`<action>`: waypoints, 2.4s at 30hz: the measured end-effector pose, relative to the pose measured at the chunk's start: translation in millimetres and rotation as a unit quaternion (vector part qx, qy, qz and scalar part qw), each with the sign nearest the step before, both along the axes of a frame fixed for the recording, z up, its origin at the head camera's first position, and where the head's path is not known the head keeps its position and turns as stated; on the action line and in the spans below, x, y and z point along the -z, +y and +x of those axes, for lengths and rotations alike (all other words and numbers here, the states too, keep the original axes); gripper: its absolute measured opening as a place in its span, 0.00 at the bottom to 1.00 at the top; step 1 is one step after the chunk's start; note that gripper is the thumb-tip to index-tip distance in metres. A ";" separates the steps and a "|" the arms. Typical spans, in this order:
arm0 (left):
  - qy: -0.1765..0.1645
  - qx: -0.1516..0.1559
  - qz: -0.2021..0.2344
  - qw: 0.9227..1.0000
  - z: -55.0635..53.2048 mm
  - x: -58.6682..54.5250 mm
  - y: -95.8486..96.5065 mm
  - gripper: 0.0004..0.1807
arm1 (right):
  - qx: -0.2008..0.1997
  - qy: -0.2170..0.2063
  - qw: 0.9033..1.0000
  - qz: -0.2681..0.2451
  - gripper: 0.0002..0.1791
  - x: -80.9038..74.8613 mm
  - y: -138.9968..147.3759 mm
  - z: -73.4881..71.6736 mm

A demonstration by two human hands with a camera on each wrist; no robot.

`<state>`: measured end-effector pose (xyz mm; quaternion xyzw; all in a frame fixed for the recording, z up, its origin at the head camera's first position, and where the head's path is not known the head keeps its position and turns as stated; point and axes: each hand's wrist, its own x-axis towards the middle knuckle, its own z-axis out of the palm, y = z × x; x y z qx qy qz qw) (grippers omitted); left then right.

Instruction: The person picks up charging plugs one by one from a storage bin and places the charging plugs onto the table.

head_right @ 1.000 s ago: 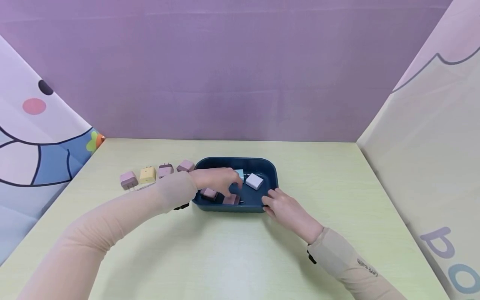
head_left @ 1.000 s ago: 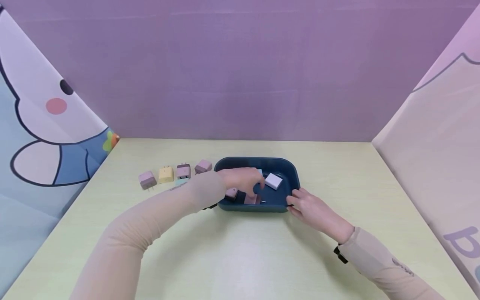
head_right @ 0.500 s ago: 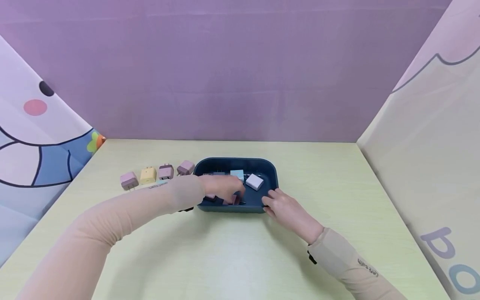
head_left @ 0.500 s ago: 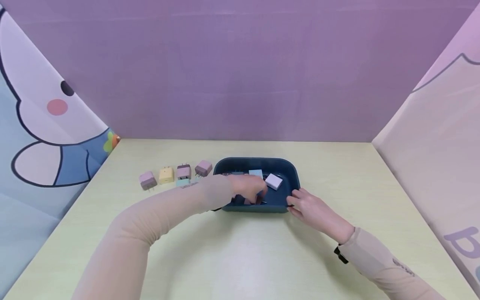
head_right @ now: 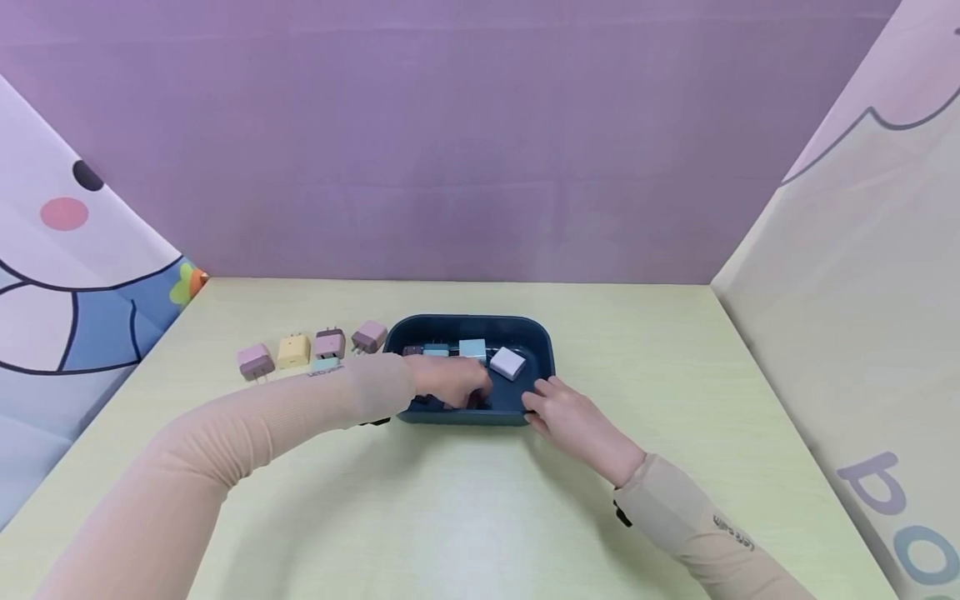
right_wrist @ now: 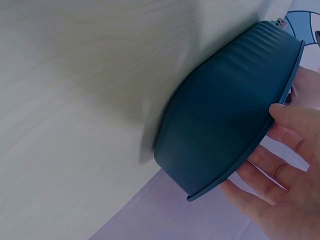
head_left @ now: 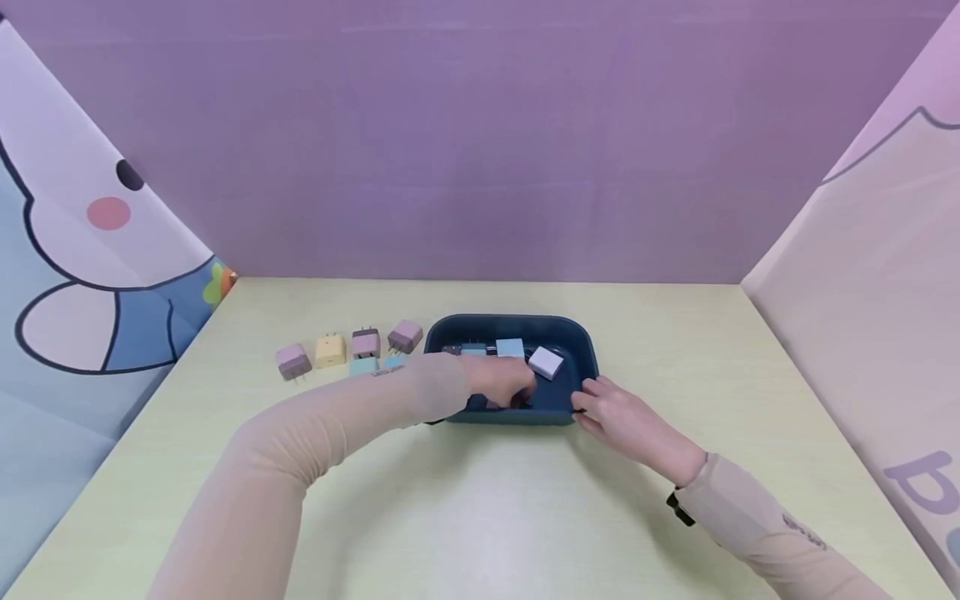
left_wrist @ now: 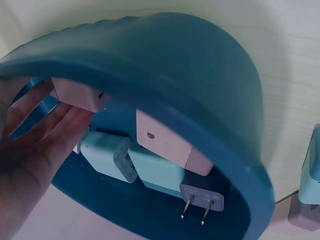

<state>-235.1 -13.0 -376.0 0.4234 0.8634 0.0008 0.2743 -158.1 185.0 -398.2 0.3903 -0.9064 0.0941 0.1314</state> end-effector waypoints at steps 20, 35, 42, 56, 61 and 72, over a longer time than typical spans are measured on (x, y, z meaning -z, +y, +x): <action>0.003 -0.019 0.003 1.000 -3.1 -13.4 -7.6 0.10 | 0.002 0.000 1.000 0.002 0.06 -0.2 0.0 0.5; 0.027 -0.030 0.030 0.999 -3.5 -28.1 -20.6 0.10 | 0.000 0.000 1.000 0.002 0.06 0.5 0.5 -0.7; 0.044 -0.026 0.038 0.998 -1.4 -35.3 -27.0 0.13 | -0.010 -0.003 1.000 -0.003 0.06 -1.2 3.4 -2.0; 0.062 -0.055 0.011 0.996 4.7 -48.7 -39.9 0.17 | -0.008 -0.030 1.000 -0.003 0.05 -5.2 3.5 -3.5; 0.060 -0.069 0.004 0.996 9.0 -52.9 -47.1 0.18 | -0.010 -0.041 0.999 0.003 0.05 -7.3 3.2 -3.7; 0.074 -0.068 0.032 0.994 10.2 -58.0 -68.1 0.16 | -0.009 -0.053 0.999 0.008 0.04 -8.6 2.9 -4.9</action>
